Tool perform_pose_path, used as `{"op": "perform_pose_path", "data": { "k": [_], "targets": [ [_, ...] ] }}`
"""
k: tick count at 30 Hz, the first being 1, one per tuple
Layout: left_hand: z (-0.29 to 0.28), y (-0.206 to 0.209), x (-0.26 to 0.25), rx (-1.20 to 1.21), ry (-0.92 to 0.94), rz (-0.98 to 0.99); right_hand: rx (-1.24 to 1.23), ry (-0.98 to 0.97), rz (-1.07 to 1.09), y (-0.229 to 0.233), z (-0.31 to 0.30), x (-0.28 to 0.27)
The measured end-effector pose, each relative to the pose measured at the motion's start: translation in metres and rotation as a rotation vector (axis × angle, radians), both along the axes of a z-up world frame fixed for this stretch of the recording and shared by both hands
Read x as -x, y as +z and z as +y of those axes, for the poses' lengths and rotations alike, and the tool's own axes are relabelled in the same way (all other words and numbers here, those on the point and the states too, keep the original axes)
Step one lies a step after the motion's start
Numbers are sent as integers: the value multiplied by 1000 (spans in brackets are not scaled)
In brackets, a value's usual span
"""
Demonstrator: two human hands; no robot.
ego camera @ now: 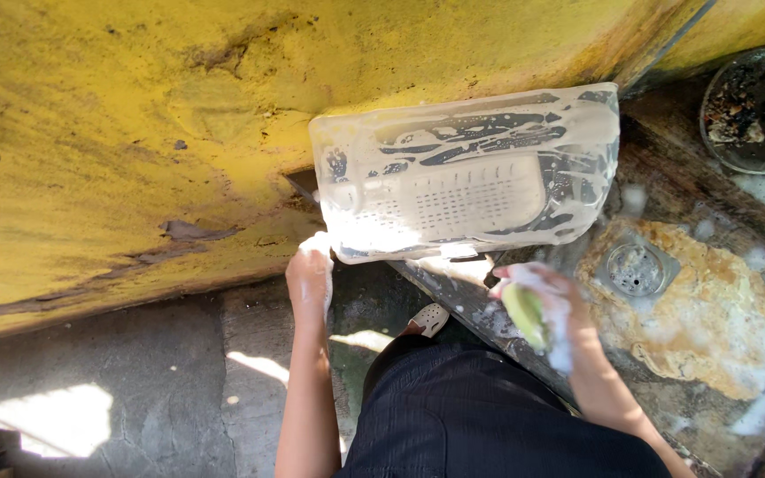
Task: The person scrubs the inside and outside of a translucent plastic container with a sponge and then rinses it under a faucet. They proceed to wash a white tray and small plastic lids with the sponge in a concrete sink.
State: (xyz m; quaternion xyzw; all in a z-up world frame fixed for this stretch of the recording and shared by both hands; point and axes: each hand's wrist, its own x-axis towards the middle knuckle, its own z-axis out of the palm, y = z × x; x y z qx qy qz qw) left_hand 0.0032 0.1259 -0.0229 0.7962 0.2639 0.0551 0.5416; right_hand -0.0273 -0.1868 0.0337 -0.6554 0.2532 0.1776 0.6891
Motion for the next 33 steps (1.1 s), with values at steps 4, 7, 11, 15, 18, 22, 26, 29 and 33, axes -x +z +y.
{"op": "perform_pose_path", "data": {
  "k": [4, 7, 11, 15, 18, 22, 26, 29, 33],
  "targets": [
    [-5, 12, 11, 407, 113, 232, -692, 148, -35, -28, 20, -16],
    [-8, 19, 17, 489, 104, 180, -739, 17, 10, -52, 27, -23],
    [-14, 33, 32, 664, 23, 11, -582, -150, 241, -68, 25, -24],
    [-27, 36, 31, 731, -44, -97, -1119, 171, -340, -68, 4, -18],
    [-34, 2, -9, 373, -244, -10, -1223, 251, -373, -51, -13, -20],
    [-68, -58, -79, 375, -507, -321, -882, 14, -259, -22, -24, -19],
    [-85, -83, -109, 506, -632, -266, -945, 0, -217, -14, -24, -23],
    [-72, -68, -119, 1087, -359, -215, -1008, 27, -277, -12, -23, -20],
    [-55, -26, -104, 1622, -75, -193, -846, -64, -221, -10, -13, -22]
  ]
}}
